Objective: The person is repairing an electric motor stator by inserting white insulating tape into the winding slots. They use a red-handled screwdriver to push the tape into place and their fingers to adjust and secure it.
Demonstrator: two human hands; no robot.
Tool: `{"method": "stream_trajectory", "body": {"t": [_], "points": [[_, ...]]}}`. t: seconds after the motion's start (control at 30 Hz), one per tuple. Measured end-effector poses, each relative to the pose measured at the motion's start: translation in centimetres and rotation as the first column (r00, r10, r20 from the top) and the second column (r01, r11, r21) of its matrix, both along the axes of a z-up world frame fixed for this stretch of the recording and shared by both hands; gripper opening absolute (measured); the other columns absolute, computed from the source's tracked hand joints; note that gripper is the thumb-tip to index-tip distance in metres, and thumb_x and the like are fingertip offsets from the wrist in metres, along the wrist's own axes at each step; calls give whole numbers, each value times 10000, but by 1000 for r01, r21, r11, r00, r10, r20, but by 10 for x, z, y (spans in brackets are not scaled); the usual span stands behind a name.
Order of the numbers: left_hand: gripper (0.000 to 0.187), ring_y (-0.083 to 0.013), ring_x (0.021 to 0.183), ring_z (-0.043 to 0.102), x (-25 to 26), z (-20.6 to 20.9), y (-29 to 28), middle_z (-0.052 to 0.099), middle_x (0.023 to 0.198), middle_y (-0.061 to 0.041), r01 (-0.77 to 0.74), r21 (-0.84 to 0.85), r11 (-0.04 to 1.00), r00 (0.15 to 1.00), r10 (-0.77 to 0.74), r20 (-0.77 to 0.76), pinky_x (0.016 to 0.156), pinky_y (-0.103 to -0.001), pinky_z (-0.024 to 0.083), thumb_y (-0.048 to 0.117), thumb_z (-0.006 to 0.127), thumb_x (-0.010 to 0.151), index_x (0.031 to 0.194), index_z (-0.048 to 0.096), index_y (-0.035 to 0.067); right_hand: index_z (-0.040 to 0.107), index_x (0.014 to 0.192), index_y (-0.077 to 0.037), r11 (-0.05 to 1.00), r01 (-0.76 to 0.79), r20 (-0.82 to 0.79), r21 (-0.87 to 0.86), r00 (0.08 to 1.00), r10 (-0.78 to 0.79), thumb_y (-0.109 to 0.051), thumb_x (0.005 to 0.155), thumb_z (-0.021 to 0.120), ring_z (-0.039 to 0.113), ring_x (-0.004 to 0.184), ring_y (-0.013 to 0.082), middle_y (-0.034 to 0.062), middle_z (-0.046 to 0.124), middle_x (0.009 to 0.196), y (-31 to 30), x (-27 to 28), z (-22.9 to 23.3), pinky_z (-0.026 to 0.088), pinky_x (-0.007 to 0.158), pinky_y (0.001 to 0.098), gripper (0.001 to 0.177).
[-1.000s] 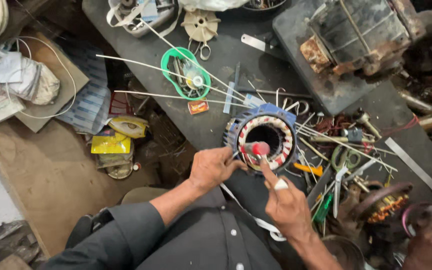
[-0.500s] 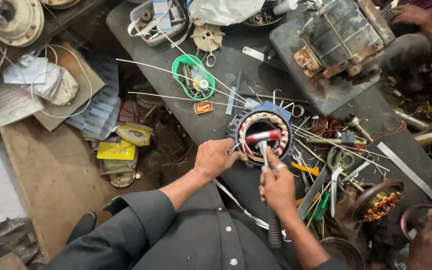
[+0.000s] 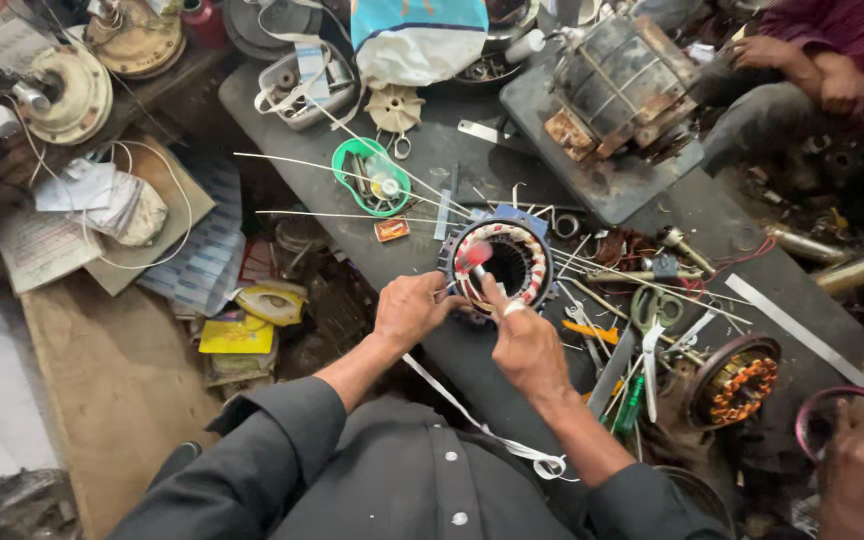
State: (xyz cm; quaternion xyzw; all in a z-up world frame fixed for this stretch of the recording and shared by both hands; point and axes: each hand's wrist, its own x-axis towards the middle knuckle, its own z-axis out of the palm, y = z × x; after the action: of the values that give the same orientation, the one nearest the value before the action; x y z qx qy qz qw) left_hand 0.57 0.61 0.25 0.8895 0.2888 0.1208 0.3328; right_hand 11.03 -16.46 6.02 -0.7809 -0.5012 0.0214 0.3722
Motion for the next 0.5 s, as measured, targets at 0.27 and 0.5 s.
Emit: {"method": "stream_trajectory", "body": {"t": [0.27,0.5], "points": [[431,-392,650,645,-5,25,-4,642,636,-139,4,14,1000,1000,-4,-7,599,-493,498,452,818,797,756,625,70,568,1531,-249,905,291,-636,-309,644,-424,-63,995,547,554,669,220,201,631,864,-53,5,-20,500,619,407,568],[273,-395,672,631,-31,45,-57,647,711,-171,-168,37,985,962,155,224,596,-484,466,300,704,943,860,627,51,620,1426,-175,781,589,364,-206,787,-498,-199,832,687,688,937,346,206,697,1115,-160,11,-41,540,831,399,599]]}}
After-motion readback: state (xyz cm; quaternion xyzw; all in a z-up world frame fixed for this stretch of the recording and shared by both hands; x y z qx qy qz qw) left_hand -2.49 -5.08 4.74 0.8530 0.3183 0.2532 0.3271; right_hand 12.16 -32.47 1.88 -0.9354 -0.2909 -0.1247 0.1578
